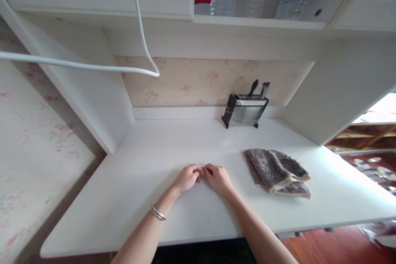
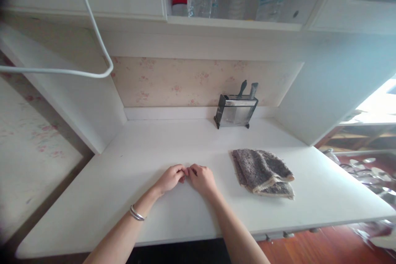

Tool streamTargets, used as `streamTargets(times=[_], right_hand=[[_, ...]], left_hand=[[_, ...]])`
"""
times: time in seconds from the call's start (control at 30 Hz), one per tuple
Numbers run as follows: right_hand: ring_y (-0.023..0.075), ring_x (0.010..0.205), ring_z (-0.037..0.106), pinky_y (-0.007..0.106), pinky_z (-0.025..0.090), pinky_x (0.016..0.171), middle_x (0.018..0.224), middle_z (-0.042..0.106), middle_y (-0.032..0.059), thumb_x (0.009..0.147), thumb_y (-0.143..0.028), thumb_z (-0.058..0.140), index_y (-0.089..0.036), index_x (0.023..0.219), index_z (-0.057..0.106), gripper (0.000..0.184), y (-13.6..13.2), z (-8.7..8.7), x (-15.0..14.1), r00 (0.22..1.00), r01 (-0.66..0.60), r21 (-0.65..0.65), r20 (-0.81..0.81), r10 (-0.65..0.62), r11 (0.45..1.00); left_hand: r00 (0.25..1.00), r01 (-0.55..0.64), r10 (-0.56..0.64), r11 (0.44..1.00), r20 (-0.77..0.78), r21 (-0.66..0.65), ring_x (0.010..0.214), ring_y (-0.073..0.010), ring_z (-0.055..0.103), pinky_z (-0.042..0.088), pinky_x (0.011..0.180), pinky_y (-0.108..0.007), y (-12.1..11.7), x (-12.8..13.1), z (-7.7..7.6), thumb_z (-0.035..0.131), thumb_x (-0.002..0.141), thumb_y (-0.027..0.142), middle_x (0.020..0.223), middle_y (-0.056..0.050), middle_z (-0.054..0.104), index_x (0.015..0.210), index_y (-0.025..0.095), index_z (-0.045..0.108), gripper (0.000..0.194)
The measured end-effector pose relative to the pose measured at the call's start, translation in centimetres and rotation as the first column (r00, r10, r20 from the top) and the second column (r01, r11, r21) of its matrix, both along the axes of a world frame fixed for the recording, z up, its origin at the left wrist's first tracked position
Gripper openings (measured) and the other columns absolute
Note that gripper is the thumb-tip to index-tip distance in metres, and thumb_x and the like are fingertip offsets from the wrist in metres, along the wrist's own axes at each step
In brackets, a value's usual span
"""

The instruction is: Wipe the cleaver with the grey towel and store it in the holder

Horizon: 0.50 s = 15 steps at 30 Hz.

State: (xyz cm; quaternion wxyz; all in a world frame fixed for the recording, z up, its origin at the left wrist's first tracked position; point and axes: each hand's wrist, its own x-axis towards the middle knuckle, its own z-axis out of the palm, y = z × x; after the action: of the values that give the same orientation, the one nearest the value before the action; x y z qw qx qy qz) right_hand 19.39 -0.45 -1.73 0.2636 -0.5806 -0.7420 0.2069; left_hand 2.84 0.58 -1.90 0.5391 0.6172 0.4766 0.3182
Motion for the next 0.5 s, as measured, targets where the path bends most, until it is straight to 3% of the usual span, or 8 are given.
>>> streamTargets(times=[0.3,0.4,0.5], right_hand=[[0.0134,0.064,0.059,0.021,0.035,0.060,0.070,0.068,0.0008,0.087,-0.026,0.050,-0.023,0.072,0.068,0.023,0.0,0.0,-0.2,0.994,0.008,-0.017,-0.111,-0.010,1.000],[0.0130,0.058,0.058,0.021,0.038,0.056,0.063,0.065,0.0011,0.091,-0.036,0.045,-0.020,0.070,0.065,0.033,-0.2,1.0,0.6,0.983,0.023,-0.046,-0.183,-0.031,0.999],[0.0115,0.053,0.055,0.021,0.042,0.053,0.061,0.062,0.0013,0.095,-0.044,0.039,-0.017,0.076,0.062,0.040,-0.7,5.4,3.5,0.947,0.100,-0.015,-0.304,-0.100,0.995]], left_hand=[[1.000,-0.030,0.030,1.000,0.002,-0.006,0.059,-0.0153,0.056,0.045,0.059,-0.027,0.1,0.7,0.3,0.049,0.074,0.024,0.063,0.000,0.058,0.072,0.021,0.062,0.013],[0.995,-0.098,0.098,0.994,0.006,0.046,0.062,-0.0166,0.057,0.046,0.062,-0.029,-1.0,-0.4,2.8,0.048,0.076,0.023,0.068,-0.001,0.060,0.076,0.022,0.064,0.016],[0.954,-0.299,0.286,0.936,0.093,0.185,0.076,-0.0180,0.060,0.048,0.073,-0.032,-3.8,-3.7,6.7,0.052,0.082,0.027,0.088,-0.003,0.064,0.086,0.028,0.065,0.014]])
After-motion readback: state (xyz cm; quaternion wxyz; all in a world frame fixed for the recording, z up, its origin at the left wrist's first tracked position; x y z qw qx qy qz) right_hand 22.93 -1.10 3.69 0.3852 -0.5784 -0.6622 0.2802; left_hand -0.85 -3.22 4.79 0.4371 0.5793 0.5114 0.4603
